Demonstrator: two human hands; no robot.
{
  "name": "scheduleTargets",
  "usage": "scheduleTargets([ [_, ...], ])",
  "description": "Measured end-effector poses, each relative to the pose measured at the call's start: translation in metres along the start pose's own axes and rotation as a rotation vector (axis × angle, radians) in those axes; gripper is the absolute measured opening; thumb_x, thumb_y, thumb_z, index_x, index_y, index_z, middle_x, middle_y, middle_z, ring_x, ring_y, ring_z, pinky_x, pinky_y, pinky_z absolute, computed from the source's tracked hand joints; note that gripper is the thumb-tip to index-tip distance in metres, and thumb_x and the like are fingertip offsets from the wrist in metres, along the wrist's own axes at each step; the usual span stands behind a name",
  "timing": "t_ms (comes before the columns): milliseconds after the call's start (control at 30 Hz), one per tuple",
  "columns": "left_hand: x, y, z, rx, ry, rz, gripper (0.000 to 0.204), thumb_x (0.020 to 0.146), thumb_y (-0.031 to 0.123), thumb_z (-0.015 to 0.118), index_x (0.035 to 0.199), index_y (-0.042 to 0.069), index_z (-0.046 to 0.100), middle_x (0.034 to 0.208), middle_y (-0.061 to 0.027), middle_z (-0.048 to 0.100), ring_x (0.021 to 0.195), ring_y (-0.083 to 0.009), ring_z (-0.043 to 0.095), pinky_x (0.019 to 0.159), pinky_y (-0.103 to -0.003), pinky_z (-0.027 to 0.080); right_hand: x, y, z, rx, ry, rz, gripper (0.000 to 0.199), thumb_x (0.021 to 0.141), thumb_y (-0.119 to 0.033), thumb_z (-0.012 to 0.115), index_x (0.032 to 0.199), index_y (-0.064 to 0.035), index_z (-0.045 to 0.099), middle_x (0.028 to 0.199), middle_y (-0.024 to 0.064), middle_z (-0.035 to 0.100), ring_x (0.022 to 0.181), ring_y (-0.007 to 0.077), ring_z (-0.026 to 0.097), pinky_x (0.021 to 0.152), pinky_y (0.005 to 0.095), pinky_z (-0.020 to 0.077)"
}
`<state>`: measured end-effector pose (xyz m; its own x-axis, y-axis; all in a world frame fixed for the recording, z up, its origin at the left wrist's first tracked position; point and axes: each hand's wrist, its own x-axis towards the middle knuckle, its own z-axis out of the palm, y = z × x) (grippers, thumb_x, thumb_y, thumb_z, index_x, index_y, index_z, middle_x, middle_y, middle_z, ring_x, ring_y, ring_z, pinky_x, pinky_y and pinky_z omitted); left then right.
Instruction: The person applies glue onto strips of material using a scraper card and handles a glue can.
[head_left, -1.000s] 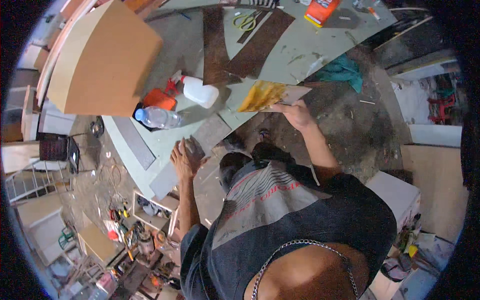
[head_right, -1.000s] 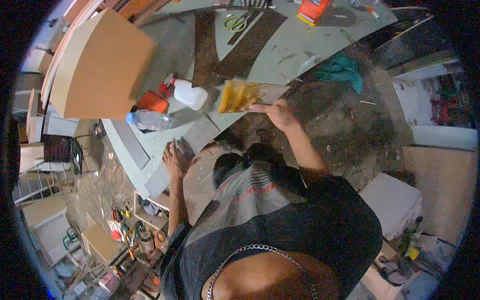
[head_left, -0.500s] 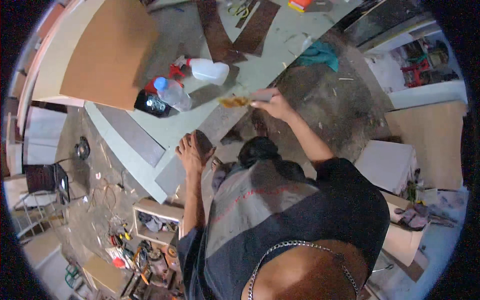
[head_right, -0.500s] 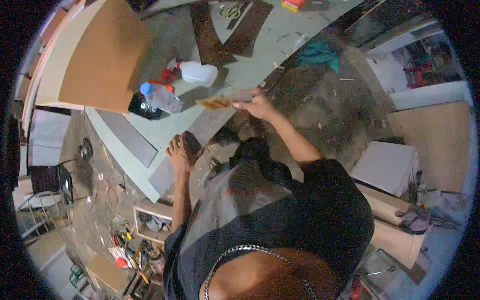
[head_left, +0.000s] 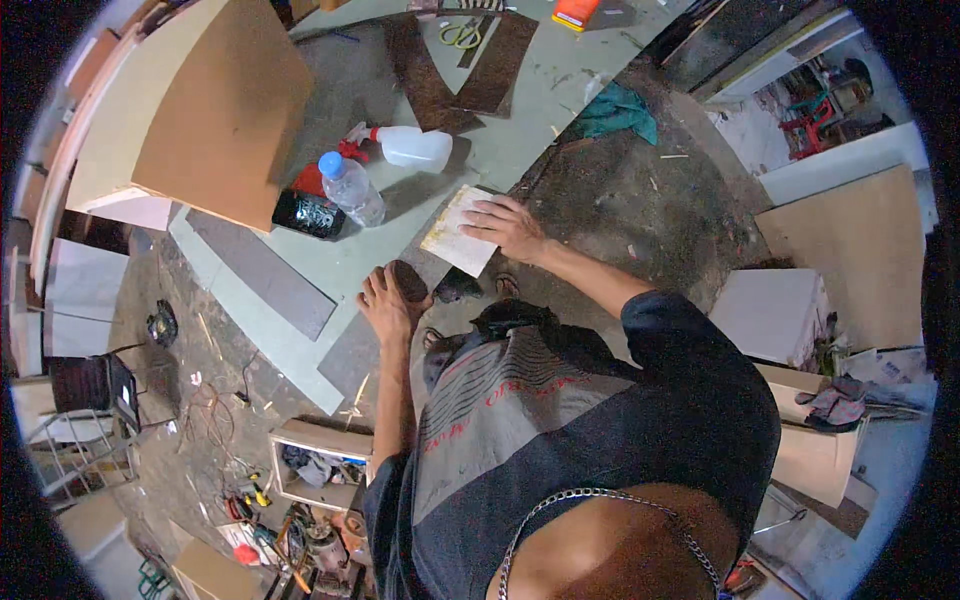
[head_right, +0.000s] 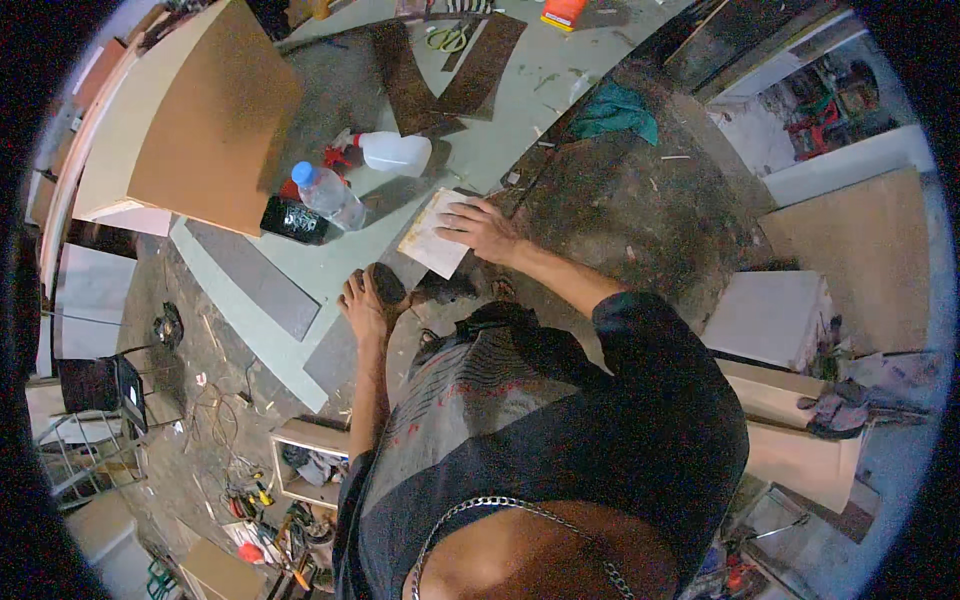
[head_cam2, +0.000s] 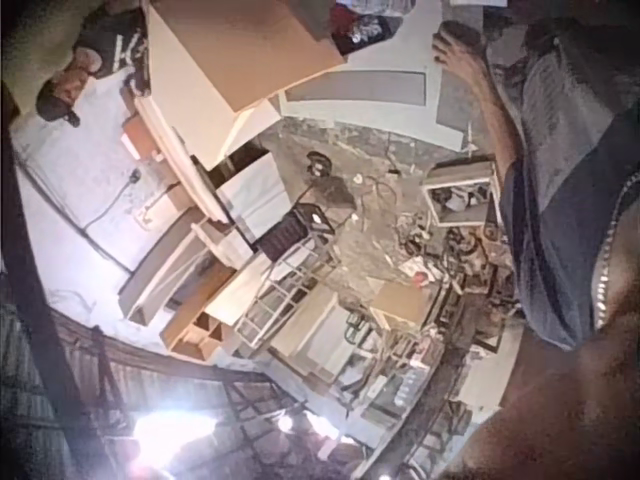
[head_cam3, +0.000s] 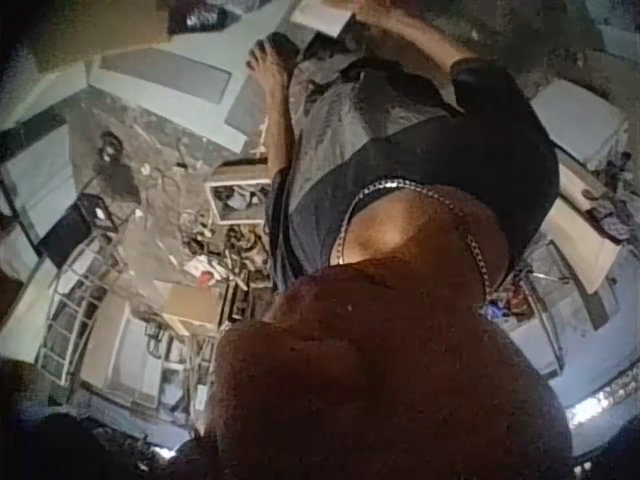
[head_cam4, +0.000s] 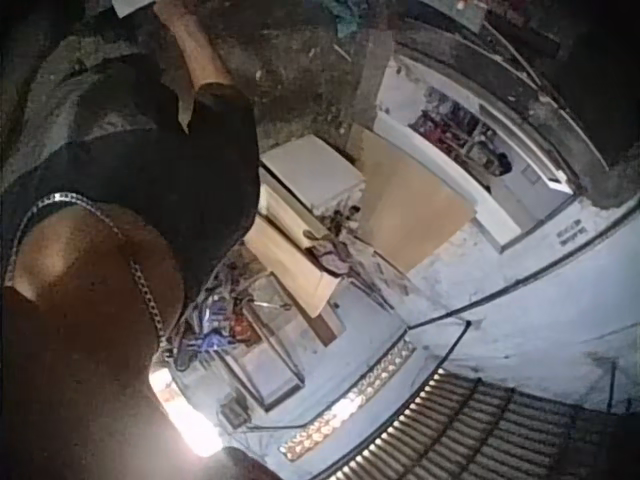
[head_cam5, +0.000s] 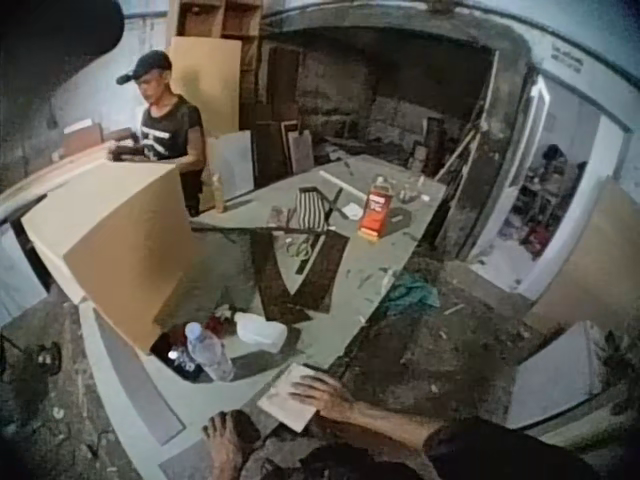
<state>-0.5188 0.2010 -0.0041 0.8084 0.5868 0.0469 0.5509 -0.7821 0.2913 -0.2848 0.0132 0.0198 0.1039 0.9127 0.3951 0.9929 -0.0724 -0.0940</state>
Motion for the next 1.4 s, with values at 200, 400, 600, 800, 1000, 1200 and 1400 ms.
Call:
scheduleTargets([
  [200,0.000,-0.002,0.003,0.016,0.001,0.016,0.104,0.051,0.051,0.090,0.138,0.012,0.048,0.134,-0.0098,0.050,0.126,-0.0312,0.045,0.102,-0.052,0.032,-0.002,0.004,0.034,-0.053,0.049,0.011,0.033,0.087,-0.016,0.053,0.115,-0.0229,0.070,0.130,0.0002,0.063,0.126,0.0203,0.055,0.109,0.0420,0.0393],
  [400,0.004,-0.002,-0.001,-0.004,-0.069,0.005,0.103,0.051,0.046,0.091,0.139,0.015,0.049,0.135,-0.0095,0.049,0.127,-0.0314,0.044,0.103,-0.052,0.032,-0.026,-0.018,0.035,-0.015,-0.002,0.064,0.035,0.088,-0.017,0.053,0.118,-0.0243,0.069,0.132,0.0003,0.062,0.129,0.0201,0.054,0.114,0.0444,0.0352],
  [600,0.009,-0.004,0.000,-0.012,-0.042,0.045,0.106,0.046,0.046,0.093,0.138,0.015,0.049,0.134,-0.0092,0.050,0.125,-0.0313,0.045,0.101,-0.050,0.035,-0.018,-0.030,0.027,-0.041,0.060,0.070,0.036,0.087,-0.016,0.053,0.117,-0.0244,0.070,0.129,0.0007,0.064,0.126,0.0199,0.056,0.113,0.0463,0.0359],
  [800,0.010,-0.007,-0.001,0.005,-0.097,0.031,0.107,0.044,0.049,0.093,0.134,0.010,0.049,0.129,-0.0125,0.052,0.120,-0.0342,0.048,0.098,-0.050,0.037,-0.001,-0.026,0.025,-0.004,0.113,0.128,0.039,0.083,-0.012,0.056,0.118,-0.0232,0.070,0.128,0.0003,0.064,0.126,0.0191,0.056,0.113,0.0465,0.0360],
  [1000,0.012,-0.005,-0.013,-0.085,-0.134,0.024,0.103,0.044,0.044,0.093,0.130,0.010,0.049,0.121,-0.0147,0.052,0.116,-0.0354,0.049,0.094,-0.051,0.041,-0.008,-0.017,0.038,-0.003,0.031,0.085,0.037,0.083,-0.015,0.057,0.118,-0.0218,0.070,0.130,0.0010,0.064,0.125,0.0209,0.057,0.114,0.0482,0.0353],
  [1200,0.017,-0.015,-0.025,-0.045,-0.230,0.170,0.100,0.046,0.040,0.093,0.131,0.011,0.048,0.123,-0.0140,0.050,0.116,-0.0358,0.049,0.095,-0.051,0.042,-0.050,-0.026,0.016,0.037,0.022,0.041,0.039,0.085,-0.018,0.057,0.122,-0.0260,0.068,0.132,-0.0014,0.063,0.128,0.0205,0.054,0.116,0.0497,0.0323],
  [1400,0.018,-0.024,-0.018,-0.049,-0.227,0.211,0.105,0.046,0.040,0.093,0.135,0.011,0.046,0.123,-0.0127,0.050,0.118,-0.0355,0.047,0.097,-0.050,0.041,-0.067,-0.028,0.005,0.008,-0.076,0.023,0.044,0.086,-0.021,0.058,0.129,-0.0279,0.063,0.139,-0.0034,0.058,0.134,0.0210,0.048,0.117,0.0514,0.0312],
])
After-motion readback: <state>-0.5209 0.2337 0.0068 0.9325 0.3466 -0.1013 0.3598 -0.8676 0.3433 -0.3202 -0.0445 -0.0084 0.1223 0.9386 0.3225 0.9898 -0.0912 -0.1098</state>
